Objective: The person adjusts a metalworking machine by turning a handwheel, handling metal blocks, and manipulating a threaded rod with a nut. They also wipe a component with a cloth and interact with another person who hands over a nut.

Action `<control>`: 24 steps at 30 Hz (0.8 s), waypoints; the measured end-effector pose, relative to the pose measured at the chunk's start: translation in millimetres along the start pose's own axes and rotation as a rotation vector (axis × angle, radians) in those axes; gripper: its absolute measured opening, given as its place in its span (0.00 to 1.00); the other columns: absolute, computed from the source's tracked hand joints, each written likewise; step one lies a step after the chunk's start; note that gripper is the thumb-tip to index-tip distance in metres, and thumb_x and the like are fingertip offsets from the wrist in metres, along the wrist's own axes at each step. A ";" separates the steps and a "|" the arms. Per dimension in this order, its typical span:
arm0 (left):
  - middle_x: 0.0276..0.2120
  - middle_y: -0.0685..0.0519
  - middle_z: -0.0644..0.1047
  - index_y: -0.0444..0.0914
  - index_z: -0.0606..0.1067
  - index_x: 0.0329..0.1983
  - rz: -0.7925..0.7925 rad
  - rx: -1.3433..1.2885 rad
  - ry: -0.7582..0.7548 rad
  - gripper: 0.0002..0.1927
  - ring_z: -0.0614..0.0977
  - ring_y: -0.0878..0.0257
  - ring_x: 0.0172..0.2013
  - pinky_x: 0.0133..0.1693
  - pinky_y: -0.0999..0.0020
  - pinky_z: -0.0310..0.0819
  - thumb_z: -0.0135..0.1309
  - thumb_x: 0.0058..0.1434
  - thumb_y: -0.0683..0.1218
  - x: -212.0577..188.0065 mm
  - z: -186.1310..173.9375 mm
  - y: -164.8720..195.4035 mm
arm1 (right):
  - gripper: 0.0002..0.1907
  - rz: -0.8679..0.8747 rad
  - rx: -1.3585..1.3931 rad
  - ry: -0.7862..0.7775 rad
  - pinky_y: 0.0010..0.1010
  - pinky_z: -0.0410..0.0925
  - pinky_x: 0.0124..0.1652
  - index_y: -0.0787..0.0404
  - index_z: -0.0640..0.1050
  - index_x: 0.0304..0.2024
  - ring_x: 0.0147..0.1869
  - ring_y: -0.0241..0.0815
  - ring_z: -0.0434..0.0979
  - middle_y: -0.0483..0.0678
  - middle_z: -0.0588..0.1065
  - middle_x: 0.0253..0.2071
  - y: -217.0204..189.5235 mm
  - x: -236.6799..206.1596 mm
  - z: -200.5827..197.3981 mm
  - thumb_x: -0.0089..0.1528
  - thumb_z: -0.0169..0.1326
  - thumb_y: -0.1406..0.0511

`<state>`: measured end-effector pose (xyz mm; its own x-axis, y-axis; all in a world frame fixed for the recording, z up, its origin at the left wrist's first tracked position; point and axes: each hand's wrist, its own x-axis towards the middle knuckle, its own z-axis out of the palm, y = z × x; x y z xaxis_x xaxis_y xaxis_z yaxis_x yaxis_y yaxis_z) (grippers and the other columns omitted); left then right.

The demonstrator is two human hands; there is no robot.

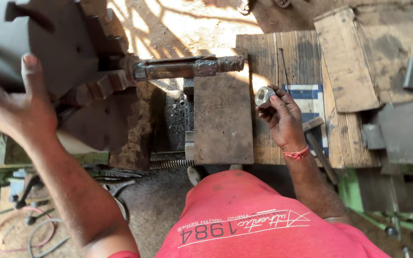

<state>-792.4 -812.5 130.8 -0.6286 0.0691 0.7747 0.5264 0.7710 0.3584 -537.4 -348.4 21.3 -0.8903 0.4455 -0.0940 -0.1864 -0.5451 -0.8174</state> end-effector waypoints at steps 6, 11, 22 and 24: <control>0.60 0.42 0.78 0.32 0.74 0.66 0.013 -0.191 0.044 0.19 0.81 0.51 0.62 0.64 0.54 0.76 0.51 0.73 0.40 16.5 -5.0 23.5 | 0.23 -0.045 0.017 -0.104 0.29 0.77 0.45 0.62 0.72 0.64 0.48 0.43 0.83 0.50 0.80 0.50 -6.9 12.2 15.8 0.66 0.58 0.72; 0.60 0.40 0.76 0.33 0.73 0.65 0.056 -0.136 0.046 0.19 0.79 0.48 0.62 0.64 0.50 0.76 0.49 0.71 0.38 17.6 -4.9 18.7 | 0.27 0.025 -0.066 -0.094 0.29 0.77 0.43 0.62 0.71 0.63 0.47 0.42 0.83 0.49 0.80 0.48 -3.4 14.8 18.6 0.62 0.61 0.72; 0.57 0.34 0.73 0.34 0.66 0.68 0.054 0.338 -0.177 0.26 0.77 0.40 0.56 0.55 0.45 0.72 0.50 0.77 0.56 70.1 17.5 10.1 | 0.20 -0.146 -0.113 -0.182 0.30 0.77 0.45 0.67 0.77 0.56 0.47 0.39 0.82 0.51 0.80 0.45 -9.4 50.8 -9.3 0.65 0.66 0.66; 0.58 0.39 0.75 0.36 0.67 0.67 0.018 0.258 -0.149 0.22 0.80 0.45 0.58 0.59 0.48 0.75 0.47 0.78 0.53 65.6 19.9 5.8 | 0.22 -0.295 -0.300 -0.216 0.32 0.80 0.52 0.66 0.76 0.57 0.51 0.38 0.83 0.50 0.80 0.50 -15.8 62.2 -6.8 0.63 0.67 0.67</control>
<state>-842.0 -791.0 173.3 -0.7075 0.1617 0.6880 0.3874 0.9029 0.1862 -587.0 -307.3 24.5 -0.8894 0.3752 0.2610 -0.3443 -0.1745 -0.9225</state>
